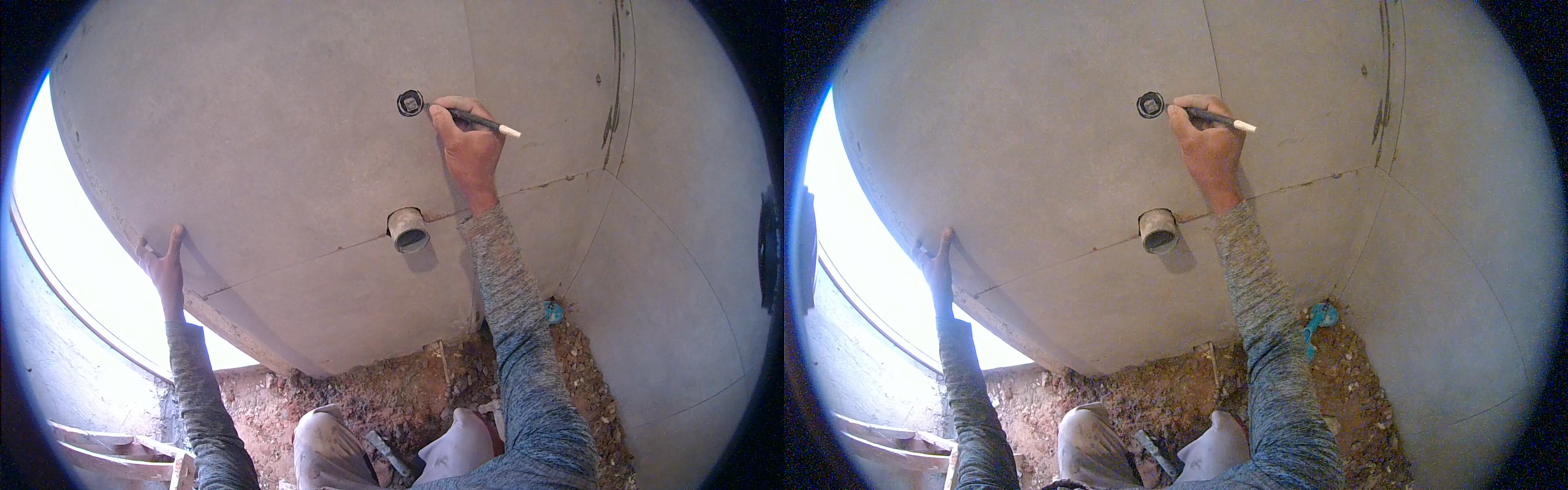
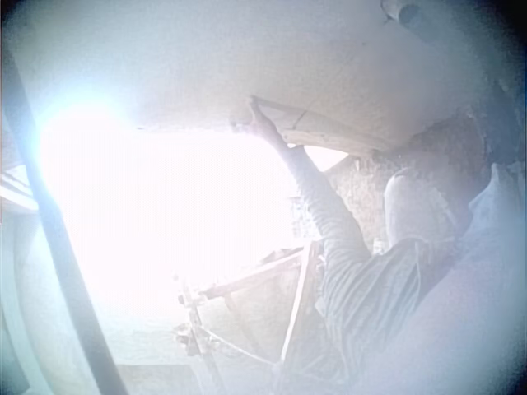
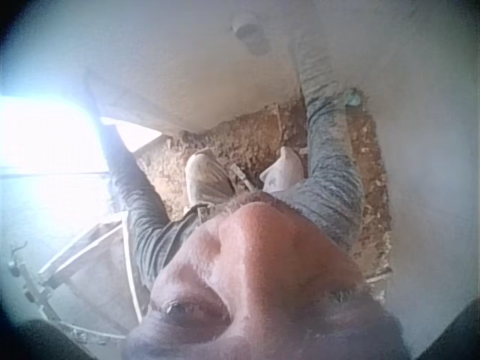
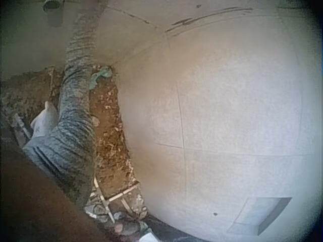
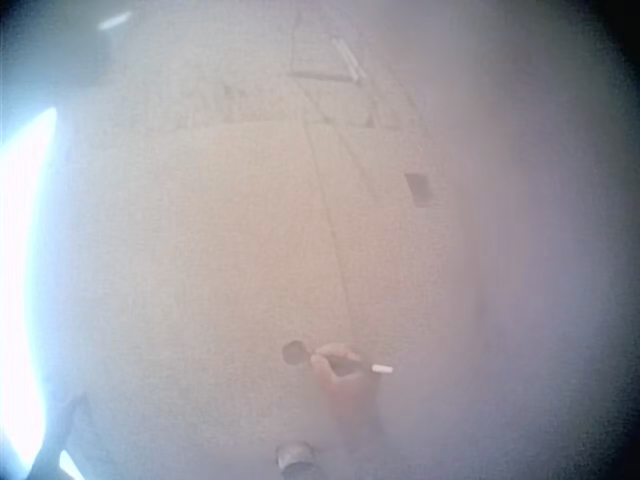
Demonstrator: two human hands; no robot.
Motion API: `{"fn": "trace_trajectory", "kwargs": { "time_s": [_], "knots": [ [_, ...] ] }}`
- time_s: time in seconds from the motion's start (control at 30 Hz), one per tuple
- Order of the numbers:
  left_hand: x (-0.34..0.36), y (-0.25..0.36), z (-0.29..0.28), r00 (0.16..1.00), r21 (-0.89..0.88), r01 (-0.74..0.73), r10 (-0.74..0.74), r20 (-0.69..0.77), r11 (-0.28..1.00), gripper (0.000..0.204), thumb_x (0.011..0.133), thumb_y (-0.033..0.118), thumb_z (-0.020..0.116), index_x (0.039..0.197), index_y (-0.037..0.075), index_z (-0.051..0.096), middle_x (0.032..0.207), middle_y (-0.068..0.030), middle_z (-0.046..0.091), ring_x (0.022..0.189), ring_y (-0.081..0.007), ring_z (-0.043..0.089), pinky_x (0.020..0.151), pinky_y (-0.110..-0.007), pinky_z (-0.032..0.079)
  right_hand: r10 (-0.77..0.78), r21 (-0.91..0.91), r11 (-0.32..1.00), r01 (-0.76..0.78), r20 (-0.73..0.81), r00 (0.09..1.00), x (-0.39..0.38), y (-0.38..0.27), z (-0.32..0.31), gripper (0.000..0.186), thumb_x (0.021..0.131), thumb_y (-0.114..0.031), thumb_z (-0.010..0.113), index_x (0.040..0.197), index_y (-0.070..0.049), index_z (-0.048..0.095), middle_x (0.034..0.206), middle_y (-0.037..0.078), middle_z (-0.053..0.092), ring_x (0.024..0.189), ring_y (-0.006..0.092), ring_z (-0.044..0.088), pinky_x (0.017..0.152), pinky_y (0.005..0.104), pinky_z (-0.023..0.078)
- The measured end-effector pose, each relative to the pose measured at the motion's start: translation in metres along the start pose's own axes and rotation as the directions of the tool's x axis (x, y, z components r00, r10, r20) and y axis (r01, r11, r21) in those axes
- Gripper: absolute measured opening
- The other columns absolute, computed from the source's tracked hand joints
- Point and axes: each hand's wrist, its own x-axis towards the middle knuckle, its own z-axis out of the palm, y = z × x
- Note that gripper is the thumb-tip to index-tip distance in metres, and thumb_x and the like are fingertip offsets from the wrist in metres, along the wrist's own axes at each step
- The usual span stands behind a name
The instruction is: The person uses a hammer to knock out a hole in a wall tile, marks the tile with a pencil, and then picks up the tile to carry it across a construction area.
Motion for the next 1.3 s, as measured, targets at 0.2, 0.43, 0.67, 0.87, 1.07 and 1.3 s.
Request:
{"fn": "trace_trajectory", "kwargs": {
  "time_s": [0.2,0.43,0.67,0.87,1.07,1.3],
  "knots": [
    [0.0,-0.001,0.0,1.0,-0.011,0.0,0.0,0.006,1.0,0.111,0.064,0.065,0.069,0.134,-0.007,0.023,0.132,-0.0322,0.026,0.127,-0.0455,0.026,0.102,-0.057,0.027,-0.032,0.039,0.999,0.033,-0.034,0.999,0.001,0.003,0.003,0.008,0.076,-0.007,0.069,0.08,-0.003,0.065,0.073,0.001,0.063,0.062,0.0061,0.055,0.055,0.0217,0.046],
    [0.0,-0.002,-0.001,1.0,0.01,0.013,-0.013,0.01,1.0,0.111,0.064,0.065,0.069,0.135,-0.006,0.022,0.135,-0.0311,0.024,0.128,-0.0453,0.025,0.102,-0.057,0.027,0.055,0.106,0.993,-0.052,-0.03,0.998,0.002,-0.01,0.004,0.009,0.077,-0.008,0.069,0.082,-0.002,0.066,0.072,0.001,0.062,0.061,0.0047,0.054,0.054,0.0201,0.045],
    [-0.002,0.002,-0.001,0.999,-0.005,0.032,-0.032,0.005,0.999,0.111,0.064,0.064,0.07,0.136,-0.005,0.021,0.137,-0.0294,0.021,0.129,-0.045,0.023,0.103,-0.057,0.026,-0.048,0.097,0.994,0.049,-0.012,0.999,0.01,-0.006,0.006,0.01,0.076,-0.008,0.07,0.083,-0.002,0.066,0.072,0.001,0.063,0.062,0.0048,0.054,0.054,0.0202,0.045],
    [-0.004,0.004,-0.004,1.0,-0.001,0.018,-0.018,0.01,1.0,0.112,0.064,0.065,0.069,0.135,-0.006,0.022,0.136,-0.0296,0.023,0.129,-0.0438,0.023,0.104,-0.055,0.025,-0.088,0.054,0.995,0.086,0.036,0.995,0.007,-0.012,0.007,0.011,0.077,-0.008,0.071,0.085,-0.002,0.066,0.077,0.003,0.065,0.066,0.007,0.059,0.057,0.0204,0.048],
    [-0.001,-0.002,-0.001,1.0,-0.004,0.004,-0.004,-0.007,1.0,0.112,0.064,0.065,0.069,0.135,-0.007,0.022,0.136,-0.0302,0.024,0.129,-0.0439,0.023,0.104,-0.054,0.024,-0.16,0.006,0.987,0.16,0.089,0.983,0.007,-0.011,0.01,0.012,0.079,-0.009,0.07,0.089,-0.002,0.066,0.081,0.005,0.066,0.068,0.0067,0.062,0.056,0.018,0.05],
    [-0.003,0.006,-0.002,1.0,-0.004,0.02,-0.019,0.007,1.0,0.111,0.063,0.065,0.07,0.135,-0.007,0.023,0.137,-0.03,0.024,0.13,-0.0433,0.024,0.105,-0.054,0.025,-0.161,0.002,0.987,0.161,0.068,0.985,0.008,-0.008,0.012,0.012,0.078,-0.009,0.07,0.088,-0.003,0.066,0.08,0.005,0.066,0.068,0.0067,0.062,0.057,0.018,0.051]
  ]
}}
